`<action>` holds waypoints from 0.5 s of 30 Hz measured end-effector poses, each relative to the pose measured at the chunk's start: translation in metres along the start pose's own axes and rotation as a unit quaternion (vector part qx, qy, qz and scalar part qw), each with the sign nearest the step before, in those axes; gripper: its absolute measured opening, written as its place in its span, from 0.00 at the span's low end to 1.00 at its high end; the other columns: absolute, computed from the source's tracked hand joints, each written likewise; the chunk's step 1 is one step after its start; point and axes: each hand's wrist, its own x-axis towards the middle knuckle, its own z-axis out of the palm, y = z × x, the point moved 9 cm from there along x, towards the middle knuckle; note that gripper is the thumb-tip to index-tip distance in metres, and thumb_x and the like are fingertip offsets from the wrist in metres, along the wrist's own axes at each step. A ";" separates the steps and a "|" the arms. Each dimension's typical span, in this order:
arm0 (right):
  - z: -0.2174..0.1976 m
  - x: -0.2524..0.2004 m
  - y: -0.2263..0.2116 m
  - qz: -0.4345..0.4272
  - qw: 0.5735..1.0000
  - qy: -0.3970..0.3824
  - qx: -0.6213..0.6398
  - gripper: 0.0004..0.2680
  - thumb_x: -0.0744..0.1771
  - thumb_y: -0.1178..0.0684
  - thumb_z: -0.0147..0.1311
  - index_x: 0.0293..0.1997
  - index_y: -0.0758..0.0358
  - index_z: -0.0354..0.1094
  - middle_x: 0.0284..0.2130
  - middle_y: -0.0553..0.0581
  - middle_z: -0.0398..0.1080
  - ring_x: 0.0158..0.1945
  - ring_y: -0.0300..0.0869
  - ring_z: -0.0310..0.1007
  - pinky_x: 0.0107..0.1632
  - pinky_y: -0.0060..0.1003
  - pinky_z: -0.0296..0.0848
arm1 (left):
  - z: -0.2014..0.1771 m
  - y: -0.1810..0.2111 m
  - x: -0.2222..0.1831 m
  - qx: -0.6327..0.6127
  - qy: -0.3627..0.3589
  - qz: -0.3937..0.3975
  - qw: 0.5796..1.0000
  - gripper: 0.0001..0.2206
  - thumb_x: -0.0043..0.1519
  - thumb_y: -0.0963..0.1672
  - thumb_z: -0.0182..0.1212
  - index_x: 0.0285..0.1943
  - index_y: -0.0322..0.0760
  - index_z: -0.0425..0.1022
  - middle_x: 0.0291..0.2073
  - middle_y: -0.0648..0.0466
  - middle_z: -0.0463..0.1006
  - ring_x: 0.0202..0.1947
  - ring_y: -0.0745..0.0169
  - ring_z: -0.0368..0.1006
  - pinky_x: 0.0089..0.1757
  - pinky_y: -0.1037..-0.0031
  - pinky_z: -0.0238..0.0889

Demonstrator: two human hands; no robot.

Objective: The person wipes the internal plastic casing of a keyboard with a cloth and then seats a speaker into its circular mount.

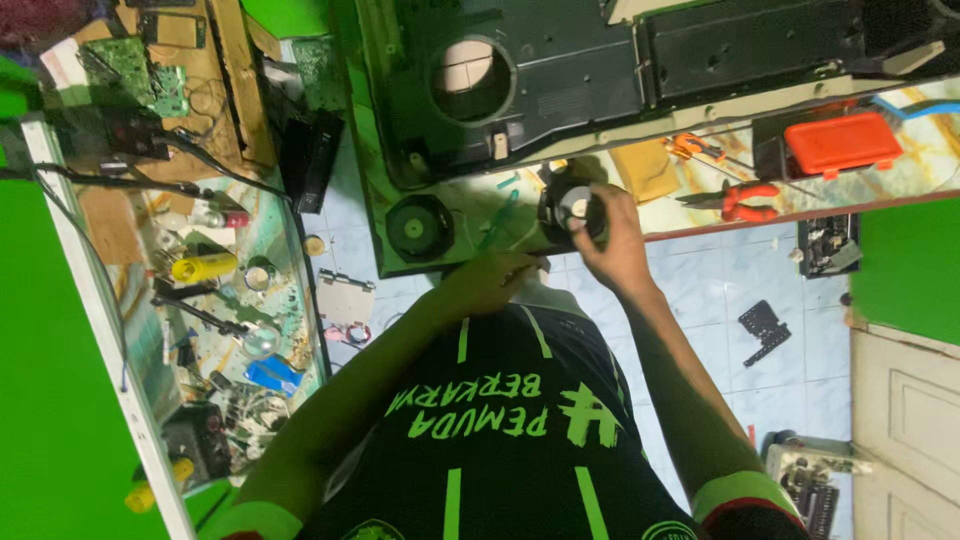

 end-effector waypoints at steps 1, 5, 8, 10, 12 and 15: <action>-0.001 -0.002 0.003 -0.007 0.999 -0.035 -0.031 0.24 0.64 0.53 0.69 0.65 0.68 0.63 0.59 0.72 0.64 0.63 0.65 0.63 0.65 0.51 0.62 | 0.018 -0.002 0.008 0.009 -0.005 0.002 1.000 0.11 0.68 0.44 0.53 0.54 0.36 0.77 0.39 0.43 0.80 0.40 0.45 0.77 0.44 0.63 0.69; -0.013 0.013 0.016 -0.063 0.996 -0.051 0.026 0.34 0.58 0.52 0.72 0.68 0.73 0.55 0.64 0.78 0.59 0.67 0.67 0.58 0.66 0.53 0.58 | 0.068 -0.053 0.045 -0.065 0.016 -0.105 0.992 0.15 0.67 0.43 0.54 0.61 0.33 0.70 0.44 0.38 0.80 0.44 0.43 0.77 0.46 0.61 0.71; 0.001 0.013 0.029 -0.082 0.978 -0.122 0.150 0.35 0.60 0.51 0.72 0.71 0.70 0.51 0.66 0.73 0.61 0.70 0.61 0.60 0.70 0.50 0.60 | 0.086 -0.083 0.051 -0.093 0.144 -0.099 0.980 0.26 0.67 0.43 0.55 0.73 0.30 0.56 0.57 0.32 0.72 0.56 0.39 0.71 0.54 0.58 0.65; 0.006 0.010 0.026 -0.142 0.962 -0.134 0.193 0.34 0.62 0.50 0.72 0.73 0.67 0.52 0.67 0.70 0.63 0.72 0.57 0.63 0.73 0.48 0.62 | 0.089 -0.088 0.052 -0.078 0.207 -0.069 0.973 0.30 0.67 0.43 0.55 0.78 0.30 0.49 0.66 0.29 0.65 0.63 0.37 0.64 0.59 0.57 0.60; 0.014 0.009 0.042 -0.094 0.972 -0.155 0.149 0.32 0.63 0.50 0.69 0.73 0.64 0.54 0.65 0.68 0.66 0.69 0.54 0.66 0.69 0.45 0.67 | 0.093 -0.086 0.048 -0.084 0.223 -0.082 0.968 0.32 0.67 0.43 0.55 0.80 0.31 0.47 0.71 0.29 0.58 0.69 0.35 0.59 0.61 0.57 0.57; 0.015 0.011 0.057 -0.081 0.970 -0.163 0.159 0.31 0.63 0.50 0.68 0.73 0.65 0.54 0.64 0.69 0.65 0.68 0.56 0.63 0.67 0.48 0.63 | 0.075 -0.051 0.042 -0.034 0.266 -0.055 0.962 0.29 0.68 0.45 0.59 0.78 0.34 0.55 0.70 0.34 0.65 0.71 0.37 0.62 0.66 0.56 0.57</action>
